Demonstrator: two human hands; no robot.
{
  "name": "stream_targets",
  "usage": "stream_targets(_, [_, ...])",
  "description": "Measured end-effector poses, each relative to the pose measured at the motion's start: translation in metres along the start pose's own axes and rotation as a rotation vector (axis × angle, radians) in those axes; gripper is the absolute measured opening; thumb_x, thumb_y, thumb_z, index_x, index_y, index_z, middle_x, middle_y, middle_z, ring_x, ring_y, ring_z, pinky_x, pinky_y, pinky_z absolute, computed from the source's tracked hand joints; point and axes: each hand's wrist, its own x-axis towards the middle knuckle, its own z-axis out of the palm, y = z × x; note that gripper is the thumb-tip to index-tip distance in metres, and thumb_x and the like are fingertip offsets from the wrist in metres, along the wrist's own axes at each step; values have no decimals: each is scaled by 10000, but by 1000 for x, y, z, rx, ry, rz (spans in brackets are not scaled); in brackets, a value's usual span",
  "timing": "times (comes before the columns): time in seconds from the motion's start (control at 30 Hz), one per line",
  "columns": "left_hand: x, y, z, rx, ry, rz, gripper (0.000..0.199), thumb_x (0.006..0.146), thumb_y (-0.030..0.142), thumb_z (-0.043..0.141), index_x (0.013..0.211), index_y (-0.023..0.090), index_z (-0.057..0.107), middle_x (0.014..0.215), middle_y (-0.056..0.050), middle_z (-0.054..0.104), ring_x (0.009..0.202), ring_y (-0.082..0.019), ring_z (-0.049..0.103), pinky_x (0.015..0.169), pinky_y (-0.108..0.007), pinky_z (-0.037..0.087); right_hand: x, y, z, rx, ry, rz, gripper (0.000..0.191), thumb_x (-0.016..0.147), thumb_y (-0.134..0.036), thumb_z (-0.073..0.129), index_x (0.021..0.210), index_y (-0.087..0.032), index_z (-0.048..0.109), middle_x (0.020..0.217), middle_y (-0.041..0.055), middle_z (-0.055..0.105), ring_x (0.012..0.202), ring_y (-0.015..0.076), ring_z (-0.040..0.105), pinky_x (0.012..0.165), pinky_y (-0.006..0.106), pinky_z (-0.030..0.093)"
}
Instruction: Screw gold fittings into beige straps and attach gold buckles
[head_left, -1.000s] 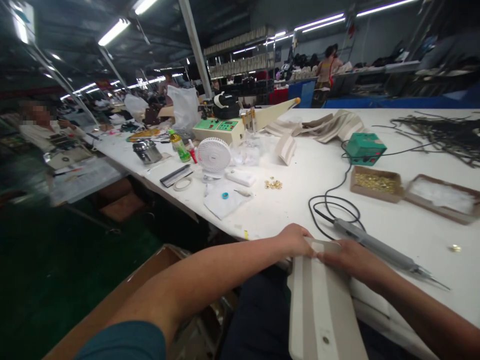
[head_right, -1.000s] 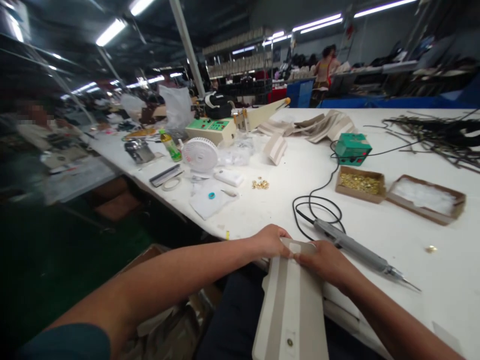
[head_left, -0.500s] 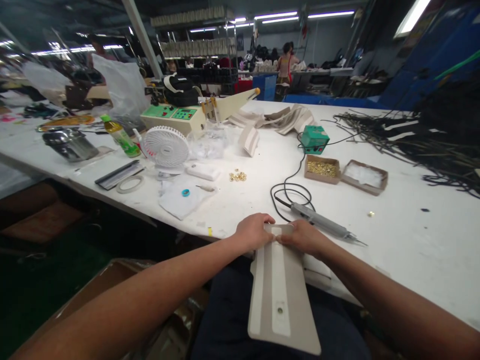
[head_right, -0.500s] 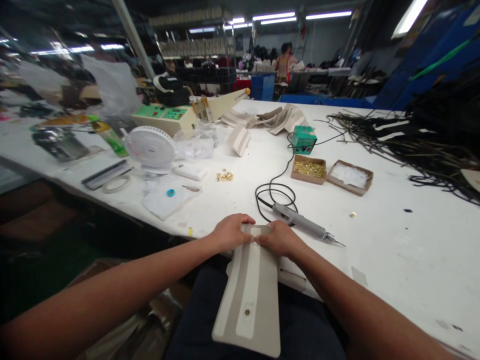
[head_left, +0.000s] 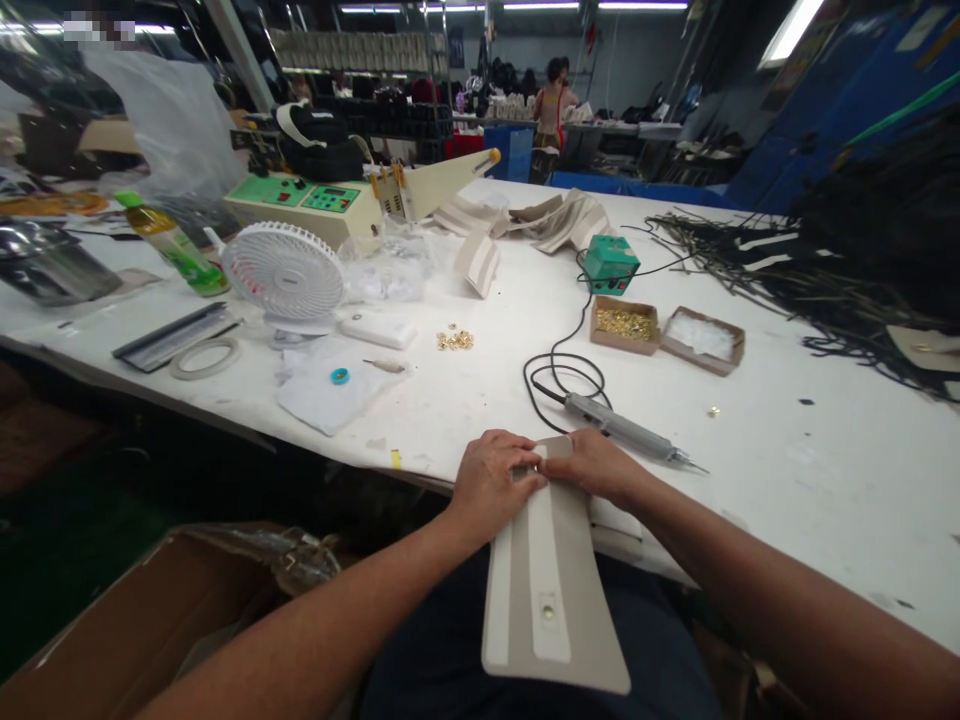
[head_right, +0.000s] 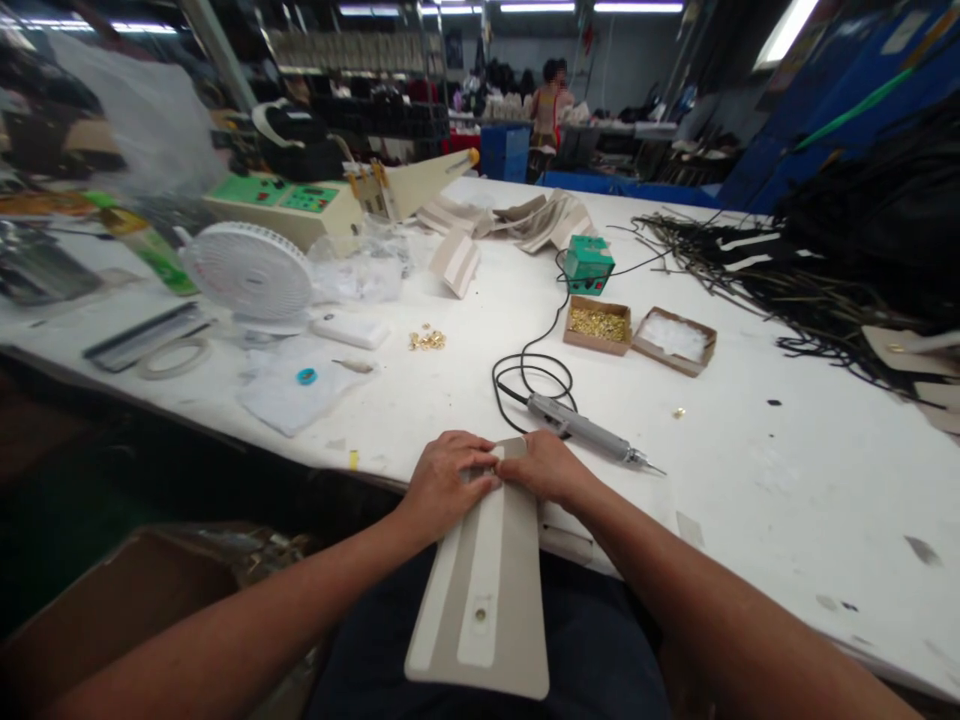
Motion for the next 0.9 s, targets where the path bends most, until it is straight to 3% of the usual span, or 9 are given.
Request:
stream_targets(0.13, [0, -2, 0, 13, -5, 19, 235, 772, 218, 869, 992, 294, 833, 1140, 19, 807, 1152, -233, 645, 1025, -426, 468, -5, -2, 1, -44, 75, -14, 175, 784, -349, 708, 815, -177, 705, 798, 33, 740, 747, 203, 653, 589, 256, 414])
stream_targets(0.3, [-1, -3, 0, 26, -14, 34, 238, 786, 227, 866, 1009, 298, 826, 1159, 25, 806, 1176, -242, 631, 1022, -433, 455, -4, -5, 1, -122, 141, -54, 301, 791, -347, 722, 1043, -189, 771, 1003, 47, 788, 957, 249, 707, 760, 284, 487])
stream_targets(0.37, [-2, -3, -1, 34, -27, 40, 240, 796, 235, 862, 1025, 294, 820, 1175, 18, 802, 1185, -250, 624, 1023, -439, 450, -5, -6, -1, -155, 138, -58, 303, 811, -356, 707, 1054, -189, 776, 1002, 52, 786, 948, 253, 709, 764, 291, 490])
stream_targets(0.47, [-2, -2, -3, 50, -40, 37, 228, 805, 254, 860, 1027, 284, 815, 1187, 9, 800, 1190, -258, 618, 1028, -450, 443, -14, -1, -8, -202, 177, -45, 326, 856, -385, 663, 1101, -193, 760, 865, 38, 765, 778, 230, 701, 694, 304, 489])
stream_targets(0.57, [-1, 0, -4, 60, -46, 41, 212, 807, 265, 864, 1013, 282, 814, 1183, 12, 800, 1184, -261, 618, 1029, -455, 439, -26, 17, -20, -308, 447, -150, 302, 899, -416, 633, 1090, -211, 746, 872, 35, 754, 761, 217, 692, 734, 325, 510])
stream_targets(0.63, [-1, 0, -4, 74, -53, 51, 205, 814, 273, 860, 1014, 283, 813, 1185, 10, 800, 1182, -264, 619, 1025, -455, 439, -31, 34, -31, -467, 669, -266, 283, 920, -421, 622, 1084, -223, 740, 1044, 65, 756, 933, 249, 697, 846, 358, 517])
stream_targets(0.7, [0, 0, -5, 93, -61, 64, 197, 828, 289, 850, 1021, 285, 811, 1189, 5, 799, 1182, -265, 620, 1022, -456, 434, -30, 51, -41, -641, 761, -313, 320, 926, -433, 624, 1145, -221, 722, 1191, 96, 726, 1088, 298, 662, 936, 407, 504])
stream_targets(0.8, [0, -1, -6, 114, -68, 92, 195, 846, 312, 836, 1037, 287, 806, 1200, 5, 795, 1188, -263, 620, 1027, -457, 421, -19, 69, -52, -796, 704, -243, 438, 938, -462, 615, 1290, -206, 670, 1256, 124, 692, 1107, 329, 647, 946, 447, 501])
stream_targets(0.9, [-1, -2, -5, 122, -63, 107, 195, 850, 318, 832, 1040, 290, 802, 1207, 7, 793, 1192, -261, 619, 1031, -454, 414, -10, 72, -57, -799, 640, -196, 454, 978, -469, 550, 1337, -211, 652, 1255, 131, 673, 1052, 319, 658, 887, 433, 508])
